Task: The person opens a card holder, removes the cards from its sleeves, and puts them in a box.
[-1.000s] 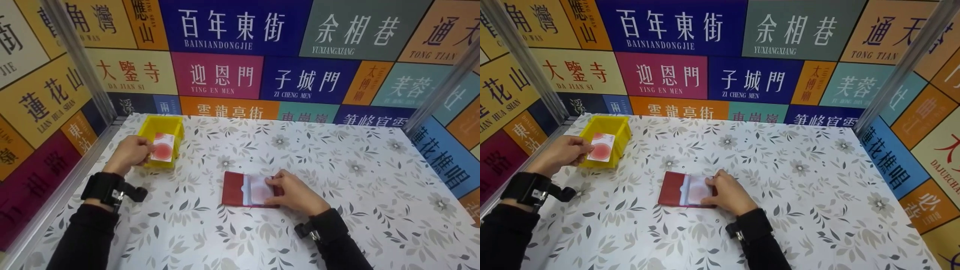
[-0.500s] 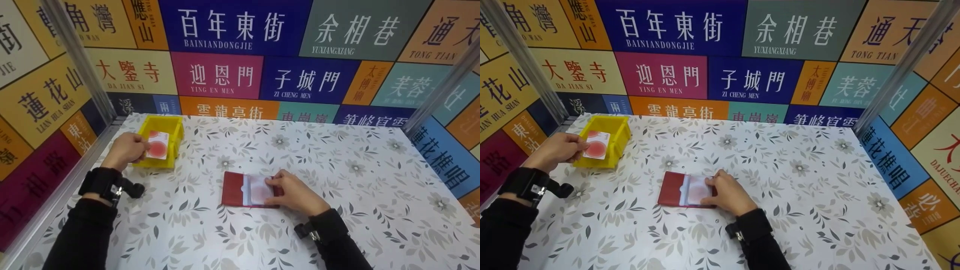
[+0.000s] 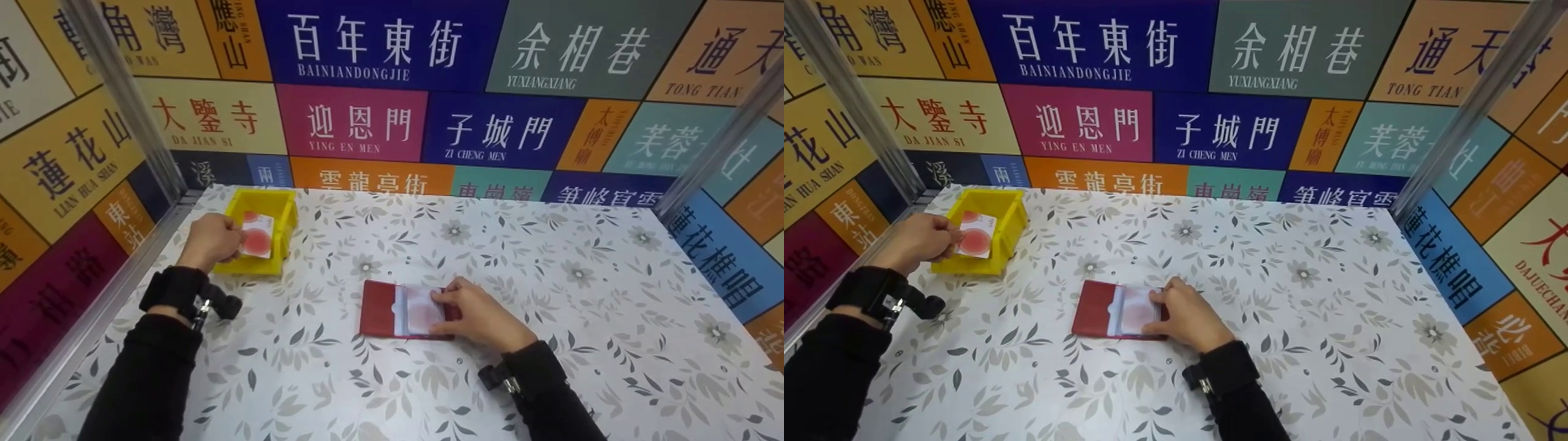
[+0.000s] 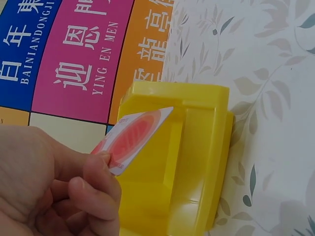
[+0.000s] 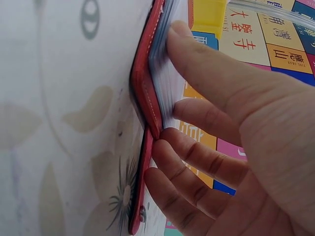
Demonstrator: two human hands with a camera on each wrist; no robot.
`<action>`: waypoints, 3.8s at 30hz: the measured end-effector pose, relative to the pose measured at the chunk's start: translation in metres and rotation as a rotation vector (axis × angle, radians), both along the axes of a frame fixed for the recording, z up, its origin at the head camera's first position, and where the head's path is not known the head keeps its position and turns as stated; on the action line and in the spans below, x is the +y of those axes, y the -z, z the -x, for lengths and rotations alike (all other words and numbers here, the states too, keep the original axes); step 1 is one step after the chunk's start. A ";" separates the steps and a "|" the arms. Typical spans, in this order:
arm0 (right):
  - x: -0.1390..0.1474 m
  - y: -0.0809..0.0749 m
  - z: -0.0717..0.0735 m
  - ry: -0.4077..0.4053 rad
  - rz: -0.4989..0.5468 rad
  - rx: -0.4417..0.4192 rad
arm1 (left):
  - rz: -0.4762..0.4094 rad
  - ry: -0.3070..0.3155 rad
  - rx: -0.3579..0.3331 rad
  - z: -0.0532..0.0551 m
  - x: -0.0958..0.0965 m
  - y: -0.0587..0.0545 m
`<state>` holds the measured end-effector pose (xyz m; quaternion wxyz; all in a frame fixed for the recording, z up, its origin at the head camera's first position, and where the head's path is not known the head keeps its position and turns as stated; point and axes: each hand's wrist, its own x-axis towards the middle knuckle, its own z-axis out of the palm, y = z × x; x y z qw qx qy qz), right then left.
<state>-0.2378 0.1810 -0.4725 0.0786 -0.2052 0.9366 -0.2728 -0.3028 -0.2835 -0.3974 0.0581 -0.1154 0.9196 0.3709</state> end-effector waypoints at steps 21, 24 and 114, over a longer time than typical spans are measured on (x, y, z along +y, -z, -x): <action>-0.001 0.001 0.000 0.025 -0.003 -0.015 | 0.163 -0.049 0.005 0.019 0.006 0.012; 0.000 0.001 0.000 0.023 -0.006 -0.009 | 0.167 -0.058 0.005 0.020 0.007 0.015; 0.002 -0.002 -0.002 0.001 -0.012 -0.013 | 0.143 0.314 0.346 -0.065 0.186 0.021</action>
